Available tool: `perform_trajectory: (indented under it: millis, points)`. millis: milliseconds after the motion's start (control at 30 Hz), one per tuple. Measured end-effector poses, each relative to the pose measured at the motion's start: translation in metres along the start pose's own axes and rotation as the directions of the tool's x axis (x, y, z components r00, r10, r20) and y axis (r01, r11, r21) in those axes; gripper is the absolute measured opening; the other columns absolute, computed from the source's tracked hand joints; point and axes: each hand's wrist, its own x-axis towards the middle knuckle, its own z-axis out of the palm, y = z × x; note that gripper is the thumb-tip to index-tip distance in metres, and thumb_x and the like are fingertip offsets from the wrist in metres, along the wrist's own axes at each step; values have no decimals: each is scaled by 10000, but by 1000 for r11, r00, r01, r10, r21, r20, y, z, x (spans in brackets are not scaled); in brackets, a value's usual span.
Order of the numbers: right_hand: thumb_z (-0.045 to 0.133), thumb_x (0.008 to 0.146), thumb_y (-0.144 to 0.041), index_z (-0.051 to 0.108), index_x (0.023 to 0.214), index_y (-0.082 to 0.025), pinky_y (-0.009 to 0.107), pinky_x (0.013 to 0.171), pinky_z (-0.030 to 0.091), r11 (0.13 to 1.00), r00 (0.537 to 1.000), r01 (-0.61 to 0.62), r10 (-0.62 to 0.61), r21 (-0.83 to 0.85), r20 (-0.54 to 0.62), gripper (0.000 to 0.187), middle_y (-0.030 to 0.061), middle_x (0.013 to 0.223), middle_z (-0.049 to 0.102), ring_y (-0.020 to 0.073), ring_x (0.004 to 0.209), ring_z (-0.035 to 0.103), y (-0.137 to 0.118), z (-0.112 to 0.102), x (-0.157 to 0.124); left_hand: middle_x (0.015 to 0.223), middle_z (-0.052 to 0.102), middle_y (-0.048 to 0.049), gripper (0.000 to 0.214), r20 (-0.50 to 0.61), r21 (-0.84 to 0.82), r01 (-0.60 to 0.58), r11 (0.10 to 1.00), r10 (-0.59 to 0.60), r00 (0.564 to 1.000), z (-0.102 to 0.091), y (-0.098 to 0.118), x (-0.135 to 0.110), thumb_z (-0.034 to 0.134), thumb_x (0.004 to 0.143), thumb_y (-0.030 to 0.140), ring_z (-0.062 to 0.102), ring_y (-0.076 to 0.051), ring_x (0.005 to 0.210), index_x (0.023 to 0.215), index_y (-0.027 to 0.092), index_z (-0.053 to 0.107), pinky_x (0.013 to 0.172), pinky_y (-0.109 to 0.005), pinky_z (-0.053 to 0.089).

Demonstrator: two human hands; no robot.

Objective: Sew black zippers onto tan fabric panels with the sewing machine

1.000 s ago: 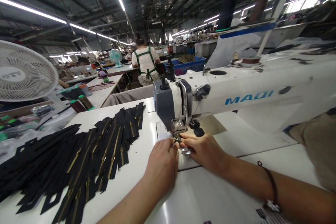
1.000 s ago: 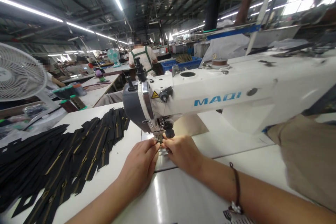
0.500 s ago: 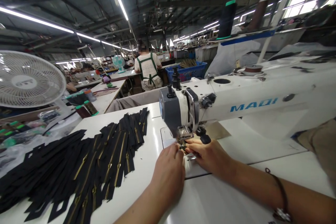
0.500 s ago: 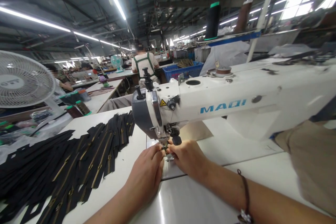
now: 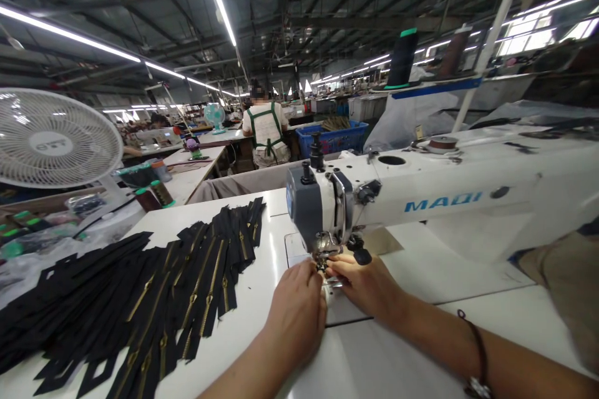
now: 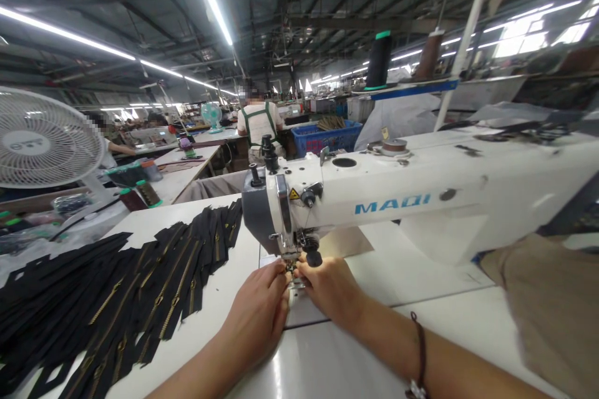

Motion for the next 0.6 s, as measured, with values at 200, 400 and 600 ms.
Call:
perform_trajectory:
  millis: [200, 400, 600]
  points:
    - [483, 856, -152, 668, 817, -198, 228, 709, 462, 999, 999, -7, 9, -44, 43, 195, 37, 896, 709, 176, 825, 663, -6, 0, 2, 1200, 570, -160, 347, -52, 80, -25, 996, 30, 998, 7, -2, -2, 422, 789, 61, 555, -281, 1105, 1099, 123, 565, 956, -466, 473]
    - [492, 814, -137, 671, 730, -205, 242, 611, 434, 973, 979, -129, 156, -192, 133, 209, 25, 768, 690, 182, 728, 646, 24, -30, 15, 1239, 596, -157, 335, -170, 184, -75, 980, 106, 980, 17, -17, -9, 433, 814, 58, 579, -294, 1118, 1090, 126, 611, 930, -459, 500]
    - [464, 809, -134, 691, 1002, -176, 257, 558, 506, 863, 983, -115, 171, -492, 70, 301, 126, 1058, 681, 200, 712, 672, 5, -42, -63, 1174, 650, -124, 301, -176, 154, -76, 985, 103, 979, 18, -13, -18, 431, 883, 100, 609, -264, 1089, 1126, 148, 603, 931, -456, 494]
